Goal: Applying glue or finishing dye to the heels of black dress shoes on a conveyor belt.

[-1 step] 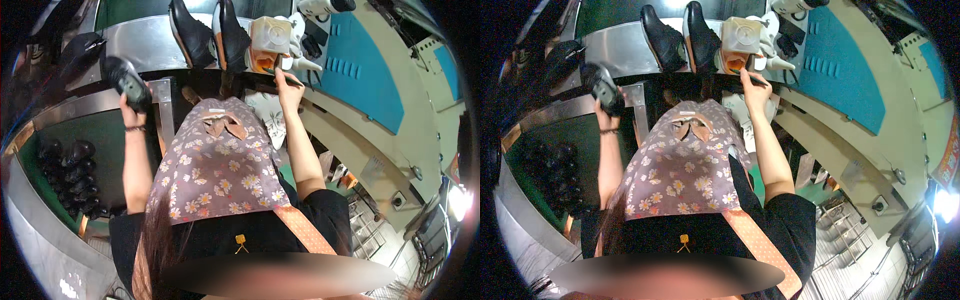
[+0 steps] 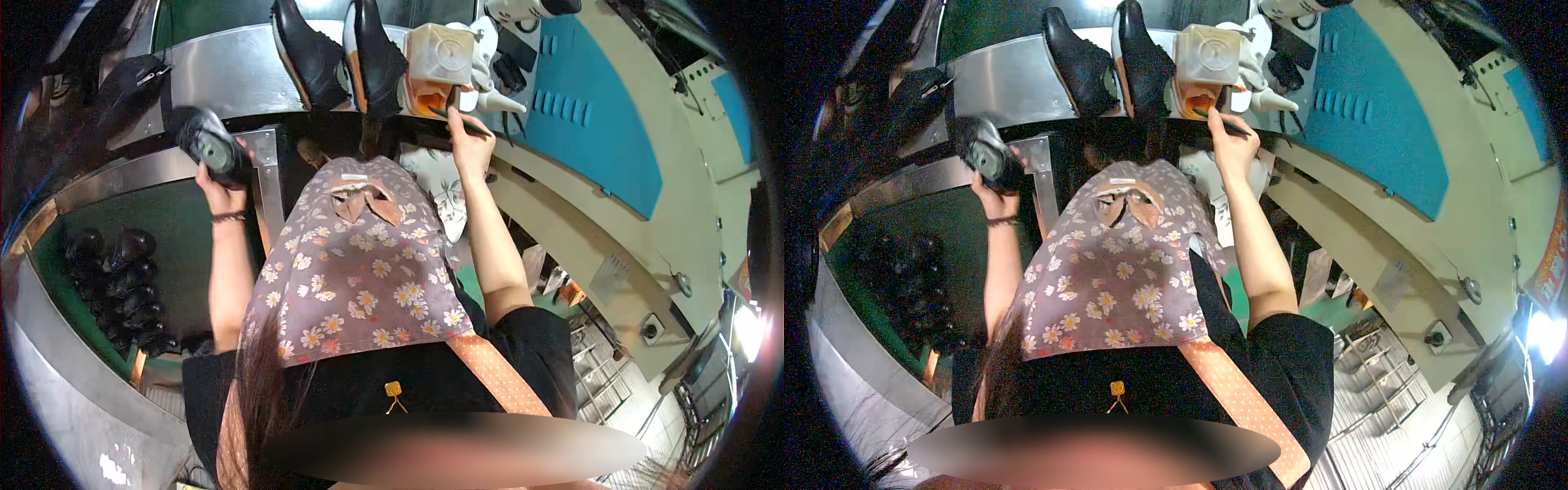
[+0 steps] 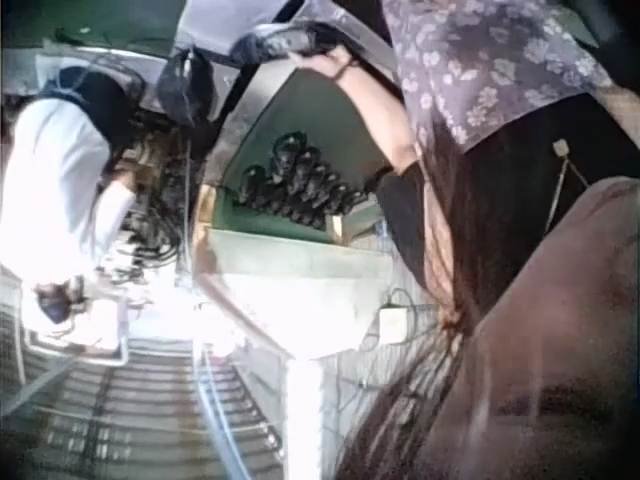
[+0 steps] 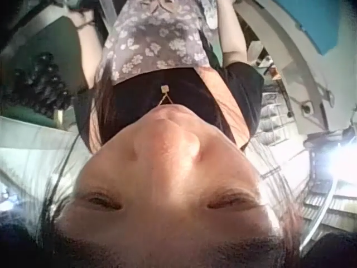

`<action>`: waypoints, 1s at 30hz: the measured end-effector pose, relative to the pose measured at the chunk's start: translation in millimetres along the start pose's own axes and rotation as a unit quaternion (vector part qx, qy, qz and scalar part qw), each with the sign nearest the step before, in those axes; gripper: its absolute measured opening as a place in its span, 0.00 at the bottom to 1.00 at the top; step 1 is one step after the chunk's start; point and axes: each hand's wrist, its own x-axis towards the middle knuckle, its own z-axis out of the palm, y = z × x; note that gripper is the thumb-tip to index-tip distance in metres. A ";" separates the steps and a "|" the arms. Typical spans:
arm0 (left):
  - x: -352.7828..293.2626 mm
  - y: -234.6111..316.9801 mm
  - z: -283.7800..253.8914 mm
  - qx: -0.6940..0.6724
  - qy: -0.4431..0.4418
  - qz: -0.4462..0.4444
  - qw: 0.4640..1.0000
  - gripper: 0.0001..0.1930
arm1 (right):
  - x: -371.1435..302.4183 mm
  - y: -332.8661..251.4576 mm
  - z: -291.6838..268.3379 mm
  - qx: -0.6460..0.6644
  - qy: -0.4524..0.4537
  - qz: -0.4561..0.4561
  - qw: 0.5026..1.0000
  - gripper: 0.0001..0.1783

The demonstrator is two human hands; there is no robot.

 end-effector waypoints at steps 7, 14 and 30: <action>-35.6 -59.7 -70.0 0.499 0.520 0.186 0.668 0.37 | 30.7 37.3 27.0 -0.112 -0.014 -0.049 0.992 0.21; -32.1 38.3 16.7 0.957 -0.132 0.181 0.185 0.36 | 13.6 22.4 22.1 -0.112 -0.016 0.004 0.994 0.23; 41.1 40.7 35.5 0.878 -0.478 -0.003 0.029 0.34 | 14.4 41.7 12.1 -0.233 -0.011 0.067 0.970 0.30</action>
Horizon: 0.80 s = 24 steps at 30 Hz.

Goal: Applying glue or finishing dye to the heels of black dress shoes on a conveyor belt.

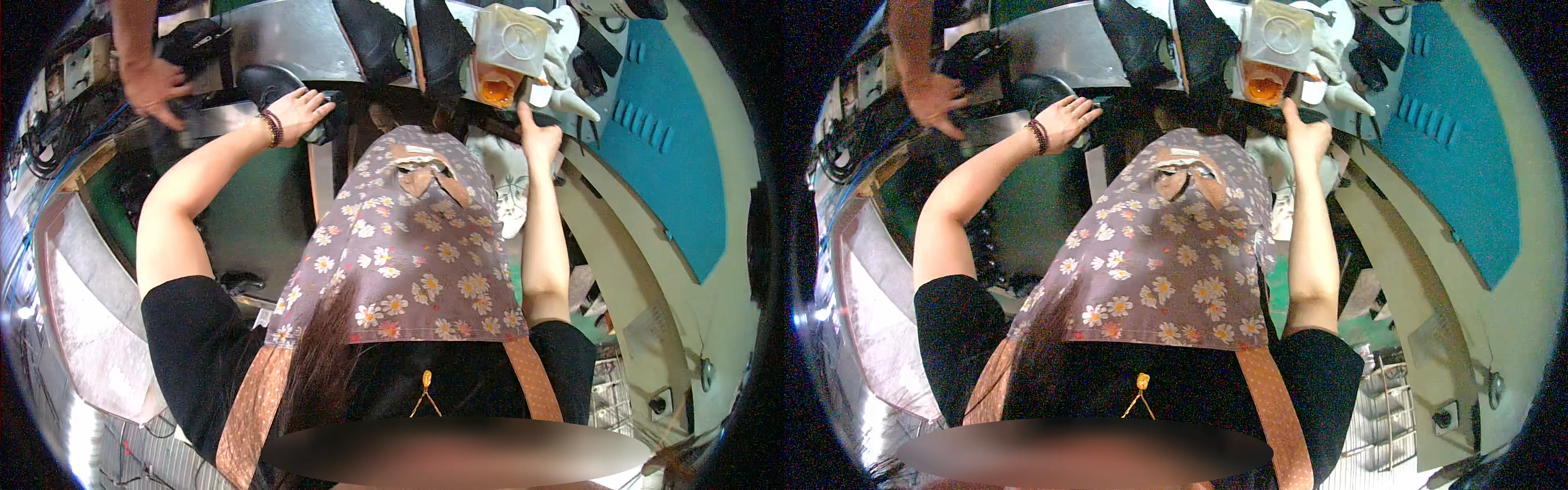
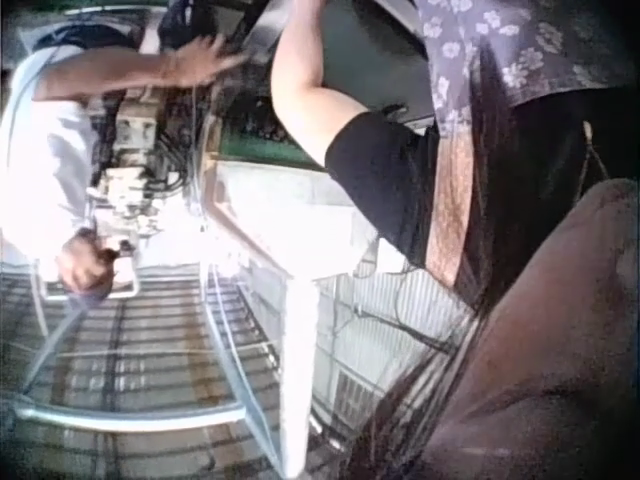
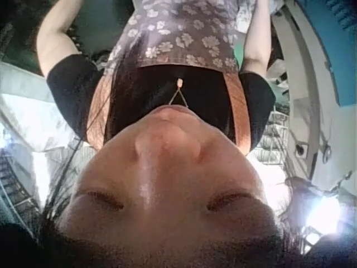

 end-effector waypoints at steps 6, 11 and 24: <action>-20.7 33.2 -60.7 -0.299 0.262 -0.124 0.909 0.41 | -30.2 -67.6 -51.6 0.350 -0.062 0.052 0.933 0.17; -38.1 78.7 -109.4 -0.544 0.359 -0.080 0.754 0.46 | -80.1 -130.1 -105.0 0.468 -0.187 -0.098 0.858 0.16; -59.6 110.4 -156.9 -0.582 0.506 0.098 0.629 0.45 | -133.5 -195.2 -144.6 0.485 -0.343 -0.353 0.723 0.18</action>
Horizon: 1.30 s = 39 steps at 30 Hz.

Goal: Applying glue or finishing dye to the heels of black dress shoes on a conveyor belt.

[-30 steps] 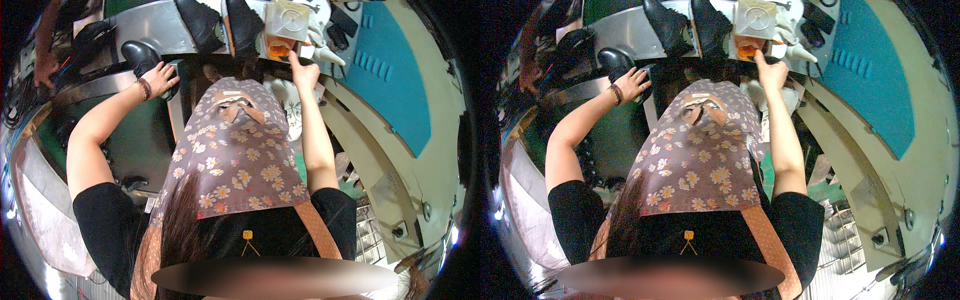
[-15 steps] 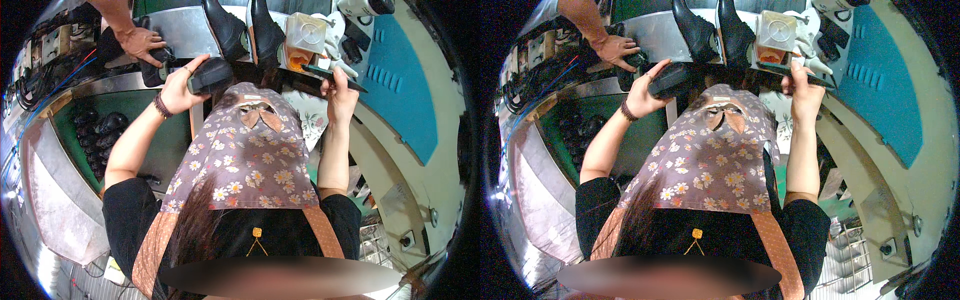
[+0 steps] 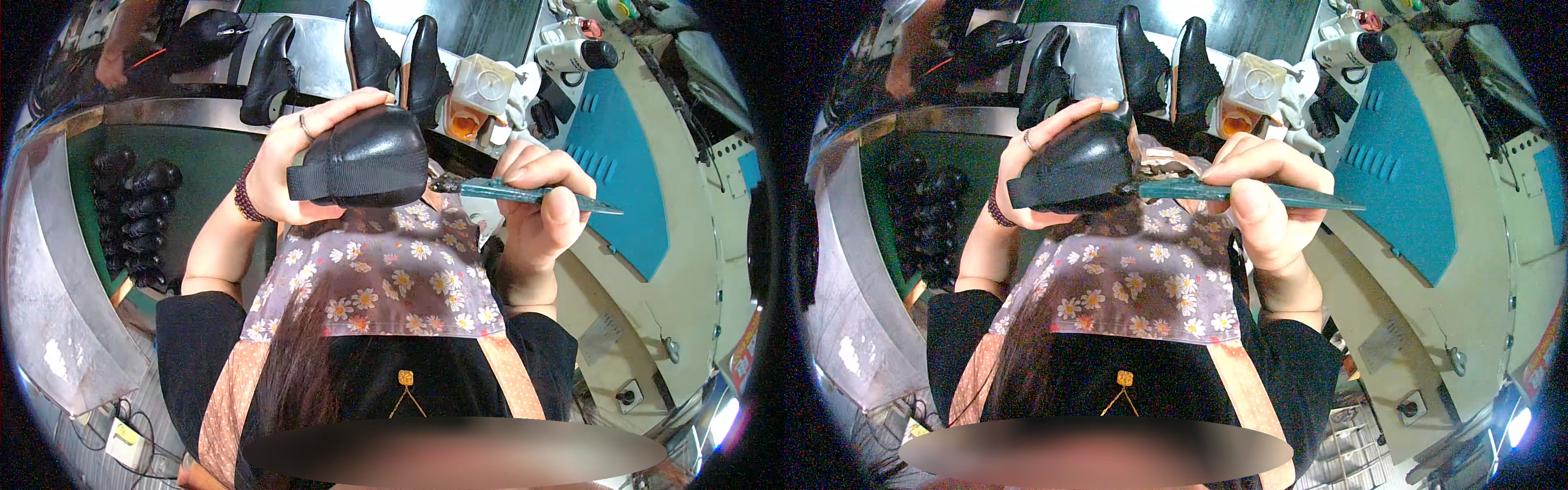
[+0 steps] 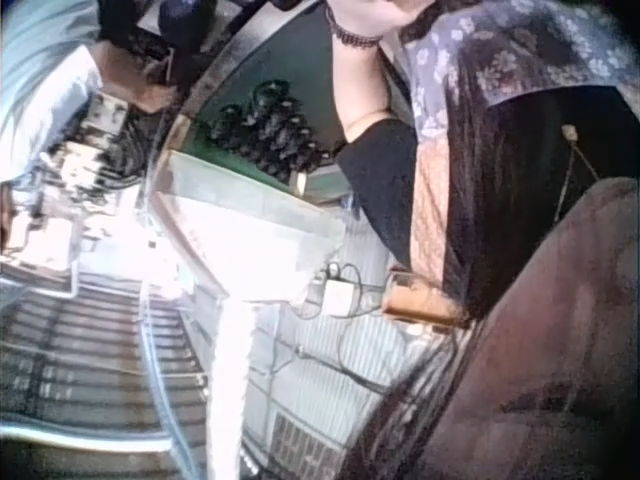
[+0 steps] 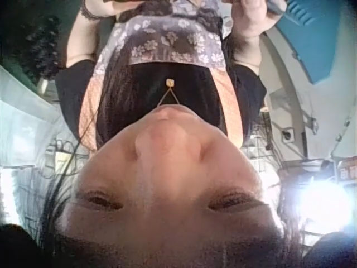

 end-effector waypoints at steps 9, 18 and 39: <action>-0.8 4.8 2.4 -0.014 -0.033 0.027 0.999 0.48 | 1.0 -2.9 7.2 -0.013 -0.008 0.006 1.000 0.16; 2.1 7.4 4.7 0.040 -0.016 0.062 0.997 0.44 | -6.1 -12.8 14.1 -0.180 0.018 -0.084 0.980 0.23; 3.4 21.6 16.3 -0.144 -0.059 -0.061 0.986 0.50 | -4.9 -36.4 21.2 -0.137 0.009 -0.066 0.988 0.17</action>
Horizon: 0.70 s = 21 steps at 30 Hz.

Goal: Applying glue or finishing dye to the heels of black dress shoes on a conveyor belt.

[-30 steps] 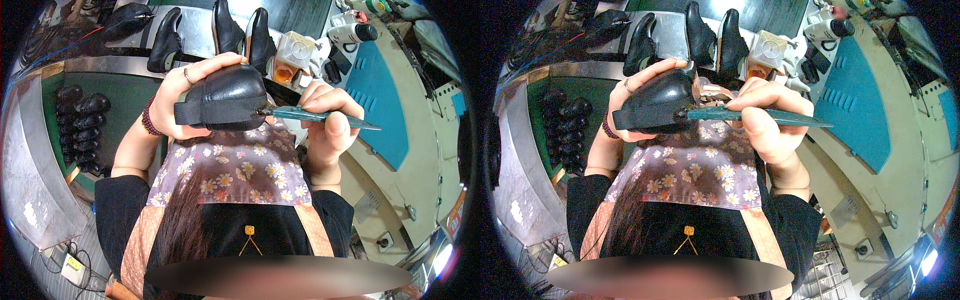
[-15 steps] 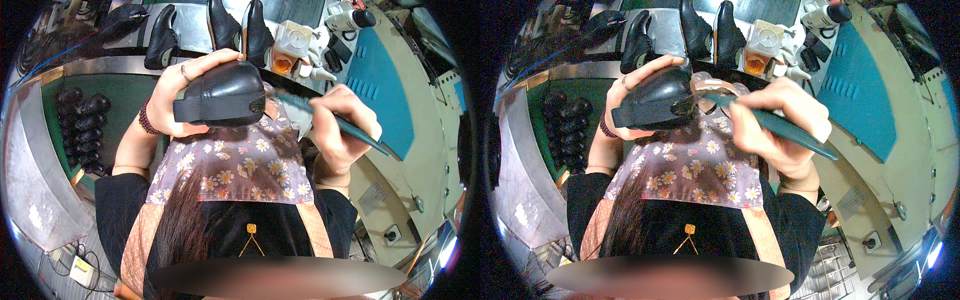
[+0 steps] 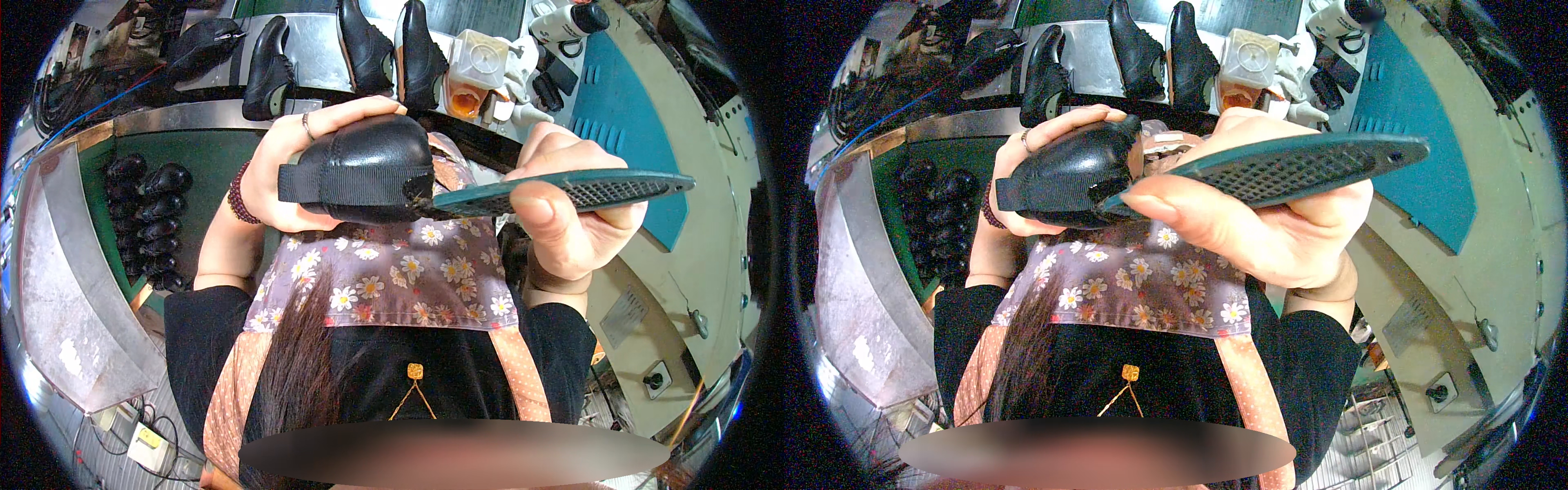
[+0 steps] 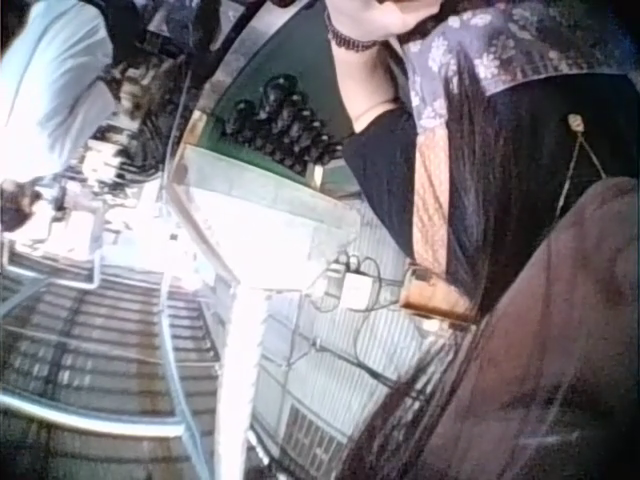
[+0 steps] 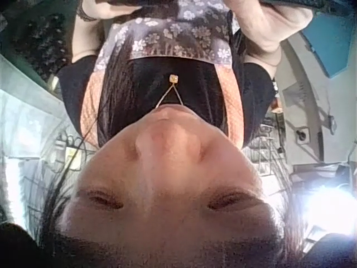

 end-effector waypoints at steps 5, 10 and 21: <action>1.2 2.6 -1.3 0.048 -0.034 0.019 0.998 0.49 | 2.0 -4.6 4.1 -0.051 0.018 0.015 0.998 0.16; -4.4 3.9 0.9 0.026 -0.015 -0.001 1.000 0.50 | -2.5 -1.7 6.7 0.025 0.009 0.032 0.999 0.15; 0.4 0.1 0.4 0.015 -0.024 0.006 1.000 0.52 | 1.0 -5.2 7.6 -0.014 0.056 0.057 0.997 0.18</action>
